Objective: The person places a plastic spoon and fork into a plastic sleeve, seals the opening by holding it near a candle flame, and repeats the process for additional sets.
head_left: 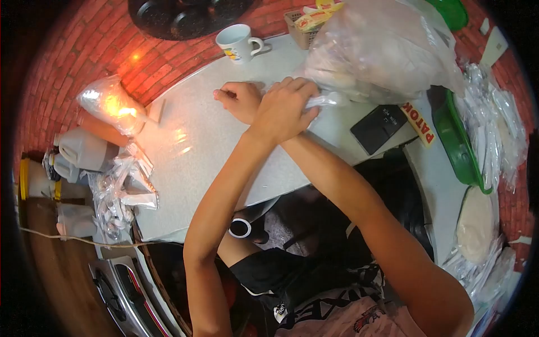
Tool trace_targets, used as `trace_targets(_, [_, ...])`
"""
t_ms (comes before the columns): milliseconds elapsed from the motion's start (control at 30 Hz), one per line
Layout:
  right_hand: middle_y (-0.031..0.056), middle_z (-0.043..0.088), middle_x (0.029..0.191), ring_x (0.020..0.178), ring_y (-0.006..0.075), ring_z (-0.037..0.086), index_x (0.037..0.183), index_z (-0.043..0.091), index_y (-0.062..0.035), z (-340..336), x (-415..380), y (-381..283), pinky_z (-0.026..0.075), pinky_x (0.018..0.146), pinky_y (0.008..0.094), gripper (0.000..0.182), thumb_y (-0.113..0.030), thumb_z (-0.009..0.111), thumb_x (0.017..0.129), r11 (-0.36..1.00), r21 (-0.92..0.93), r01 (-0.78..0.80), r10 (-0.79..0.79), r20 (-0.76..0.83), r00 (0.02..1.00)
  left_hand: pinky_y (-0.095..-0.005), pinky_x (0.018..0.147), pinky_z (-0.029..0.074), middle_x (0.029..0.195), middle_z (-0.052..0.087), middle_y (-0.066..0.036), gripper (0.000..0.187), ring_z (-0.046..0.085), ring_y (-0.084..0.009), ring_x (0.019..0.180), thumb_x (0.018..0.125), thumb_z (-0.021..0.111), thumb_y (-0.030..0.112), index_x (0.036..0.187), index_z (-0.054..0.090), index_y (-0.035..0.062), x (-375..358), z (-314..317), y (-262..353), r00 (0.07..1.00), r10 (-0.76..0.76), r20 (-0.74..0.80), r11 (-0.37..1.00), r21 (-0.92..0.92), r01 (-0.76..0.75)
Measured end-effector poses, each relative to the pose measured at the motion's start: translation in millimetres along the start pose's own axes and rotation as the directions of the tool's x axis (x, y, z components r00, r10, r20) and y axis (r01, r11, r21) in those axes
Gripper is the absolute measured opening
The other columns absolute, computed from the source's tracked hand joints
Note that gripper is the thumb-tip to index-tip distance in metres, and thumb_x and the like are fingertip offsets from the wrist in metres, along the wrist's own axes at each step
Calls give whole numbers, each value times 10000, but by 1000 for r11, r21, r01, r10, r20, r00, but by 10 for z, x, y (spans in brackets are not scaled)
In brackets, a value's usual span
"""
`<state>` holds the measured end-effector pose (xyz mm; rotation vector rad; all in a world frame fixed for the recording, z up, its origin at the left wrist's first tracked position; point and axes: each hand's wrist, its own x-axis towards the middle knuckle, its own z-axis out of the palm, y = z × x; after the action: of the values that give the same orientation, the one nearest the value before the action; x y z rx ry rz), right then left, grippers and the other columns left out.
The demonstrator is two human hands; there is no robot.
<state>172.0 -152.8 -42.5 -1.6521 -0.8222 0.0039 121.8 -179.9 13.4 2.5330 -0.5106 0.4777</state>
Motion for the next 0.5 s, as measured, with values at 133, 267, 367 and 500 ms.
trace_targets(133, [169, 717, 760, 652, 334, 688, 870, 716, -54, 100, 3, 179, 523, 656, 462, 289, -334, 717, 943, 997, -63, 32, -32, 1, 999, -380, 825, 498, 955, 724, -149, 278, 692, -270, 884, 946, 649, 225, 1159, 644, 46, -175, -294, -11, 929, -190, -317, 980, -9, 197])
trace_targets(267, [82, 660, 680, 643, 165, 628, 859, 721, -17, -65, 5, 61, 495, 615, 368, 444, -422, 631, 1019, 981, 68, 184, -180, -60, 982, -295, 675, 455, 827, 668, -69, 314, 614, -159, 751, 969, 548, 278, 1167, 658, 61, -600, -909, -357, 809, -426, -404, 898, -299, 324])
trace_targets(367, [39, 656, 705, 682, 90, 607, 909, 731, -15, -61, 36, 24, 454, 591, 288, 464, -447, 617, 1034, 947, 306, -94, 61, 116, 991, -223, 536, 318, 746, 584, -4, 403, 460, -75, 605, 949, 434, 335, 1159, 676, 91, -1087, -985, -914, 672, -654, -348, 725, -543, 424])
trace_targets(500, [18, 659, 829, 726, 73, 550, 1116, 695, -2, -158, -4, -81, 462, 678, 225, 363, -310, 504, 1102, 965, 263, -1, -72, 265, 962, -222, 472, 232, 726, 532, 28, 449, 315, -31, 529, 839, 417, 280, 1158, 692, 124, -1402, -976, -1112, 549, -823, -145, 397, -839, 373])
